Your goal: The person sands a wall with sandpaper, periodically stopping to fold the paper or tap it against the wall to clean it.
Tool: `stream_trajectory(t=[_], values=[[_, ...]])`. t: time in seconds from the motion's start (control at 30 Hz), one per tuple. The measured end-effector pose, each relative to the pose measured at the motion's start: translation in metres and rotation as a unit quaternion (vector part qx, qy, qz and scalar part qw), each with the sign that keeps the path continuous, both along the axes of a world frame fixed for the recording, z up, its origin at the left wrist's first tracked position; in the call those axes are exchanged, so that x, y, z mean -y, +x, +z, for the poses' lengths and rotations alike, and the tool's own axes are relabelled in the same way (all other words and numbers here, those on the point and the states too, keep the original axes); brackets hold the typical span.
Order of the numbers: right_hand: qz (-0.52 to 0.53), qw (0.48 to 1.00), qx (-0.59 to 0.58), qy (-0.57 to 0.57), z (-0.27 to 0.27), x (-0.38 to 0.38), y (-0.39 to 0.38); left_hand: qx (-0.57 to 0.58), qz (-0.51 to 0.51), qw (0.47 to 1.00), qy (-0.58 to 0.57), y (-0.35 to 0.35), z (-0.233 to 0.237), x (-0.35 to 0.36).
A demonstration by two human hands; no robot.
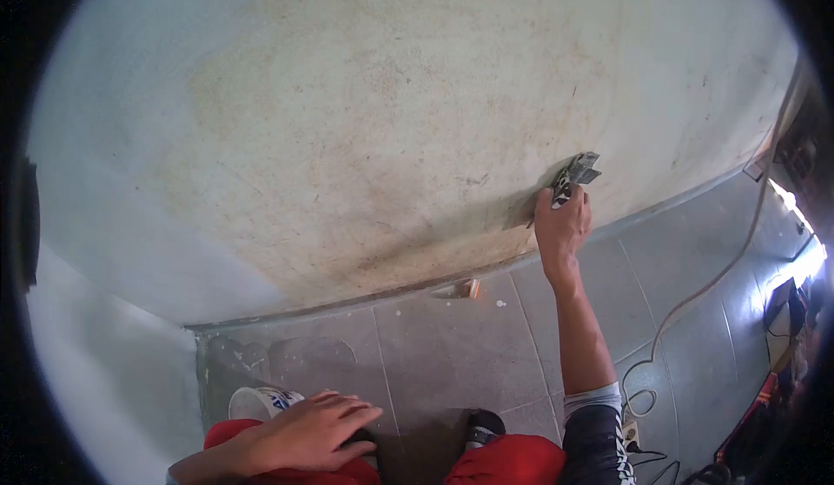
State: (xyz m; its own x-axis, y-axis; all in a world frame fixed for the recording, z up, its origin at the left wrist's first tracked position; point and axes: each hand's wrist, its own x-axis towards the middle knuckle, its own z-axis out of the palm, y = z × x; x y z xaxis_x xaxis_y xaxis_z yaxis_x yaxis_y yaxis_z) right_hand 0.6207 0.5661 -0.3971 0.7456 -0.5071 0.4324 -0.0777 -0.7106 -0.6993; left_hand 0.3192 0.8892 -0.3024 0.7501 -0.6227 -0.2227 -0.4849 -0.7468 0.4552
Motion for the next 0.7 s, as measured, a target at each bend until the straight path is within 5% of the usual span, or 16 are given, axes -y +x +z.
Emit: stream_trajectory(t=[0.13,0.2,0.23,0.3,0.4,0.43,0.5,0.7], values=[[0.004,0.999,-0.033,-0.035,0.005,0.015,0.001,0.048,-0.078,0.996,0.001,0.018,-0.041,0.001],[0.039,0.992,-0.11,-0.035,0.016,0.019,0.0,-0.068,-0.07,0.995,-0.025,0.038,-0.042,-0.002],[0.033,0.993,-0.108,-0.041,0.016,0.024,0.004,-0.124,0.011,0.985,-0.116,0.047,-0.041,-0.004],[0.003,0.996,-0.054,-0.07,0.005,0.027,0.007,-0.255,0.15,0.892,-0.342,0.069,-0.043,-0.008],[-0.04,0.999,-0.028,0.015,0.014,0.013,-0.003,-0.39,0.233,0.632,-0.628,0.096,-0.027,-0.018],[-0.05,0.998,-0.032,0.013,0.008,0.009,-0.005,-0.399,0.228,0.631,-0.624,0.097,-0.025,-0.02],[-0.077,0.997,0.011,0.028,-0.004,-0.005,-0.002,-0.421,0.209,0.532,-0.705,0.101,-0.023,-0.024],[-0.099,0.979,0.128,0.128,-0.033,-0.052,0.017,-0.424,0.191,0.491,-0.737,0.092,-0.007,-0.039]])
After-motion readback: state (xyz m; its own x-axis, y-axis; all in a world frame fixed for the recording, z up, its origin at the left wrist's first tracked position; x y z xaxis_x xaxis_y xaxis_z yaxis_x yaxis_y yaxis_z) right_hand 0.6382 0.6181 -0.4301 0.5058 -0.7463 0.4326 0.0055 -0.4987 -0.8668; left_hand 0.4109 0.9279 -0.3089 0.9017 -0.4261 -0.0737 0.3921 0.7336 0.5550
